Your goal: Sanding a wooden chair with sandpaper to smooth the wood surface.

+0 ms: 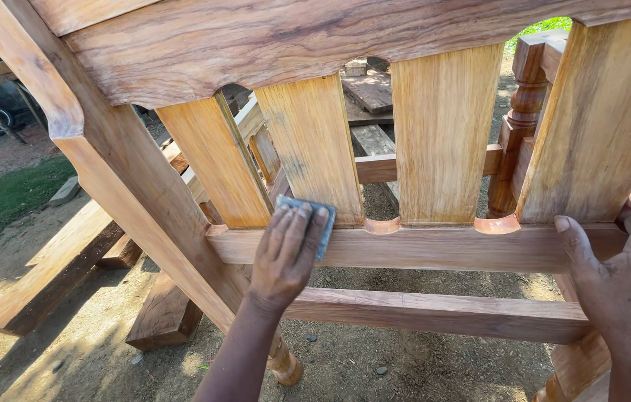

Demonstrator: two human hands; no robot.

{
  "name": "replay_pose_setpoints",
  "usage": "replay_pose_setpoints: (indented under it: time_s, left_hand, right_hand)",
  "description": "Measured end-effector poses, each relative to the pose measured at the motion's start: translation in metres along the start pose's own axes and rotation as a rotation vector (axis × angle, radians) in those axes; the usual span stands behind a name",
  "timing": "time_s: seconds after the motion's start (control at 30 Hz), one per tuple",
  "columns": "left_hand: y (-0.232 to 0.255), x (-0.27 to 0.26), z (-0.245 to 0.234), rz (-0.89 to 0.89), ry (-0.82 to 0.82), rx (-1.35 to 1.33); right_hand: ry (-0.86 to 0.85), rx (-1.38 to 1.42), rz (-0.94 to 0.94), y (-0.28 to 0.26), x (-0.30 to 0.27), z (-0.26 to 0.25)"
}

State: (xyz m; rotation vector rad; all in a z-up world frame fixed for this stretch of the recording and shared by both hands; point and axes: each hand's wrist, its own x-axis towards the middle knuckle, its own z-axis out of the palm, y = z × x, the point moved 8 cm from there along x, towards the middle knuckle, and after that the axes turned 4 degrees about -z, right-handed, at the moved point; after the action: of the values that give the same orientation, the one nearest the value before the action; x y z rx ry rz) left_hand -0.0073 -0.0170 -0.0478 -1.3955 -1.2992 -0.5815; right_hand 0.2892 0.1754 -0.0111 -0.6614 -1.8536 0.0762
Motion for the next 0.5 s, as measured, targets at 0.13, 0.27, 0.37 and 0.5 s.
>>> replay_pose_setpoints:
  time_s: [0.13,0.27,0.37,0.5]
  left_hand:
    - [-0.01,0.033,-0.019,-0.041,0.047,0.062]
    - [-0.002,0.016,-0.025,-0.082,0.027,0.045]
    - [0.003,-0.001,-0.021,-0.057,-0.01,0.024]
    - [0.0,0.009,-0.028,-0.017,0.02,0.042]
  right_hand:
    - [0.02,-0.053,-0.083,0.003,-0.006,0.003]
    - [-0.048,0.004,0.121,0.025,-0.01,0.013]
    - [-0.029,-0.039,0.05,0.012,-0.005,0.007]
    - [-0.003,0.062,0.018,0.023,-0.011,0.015]
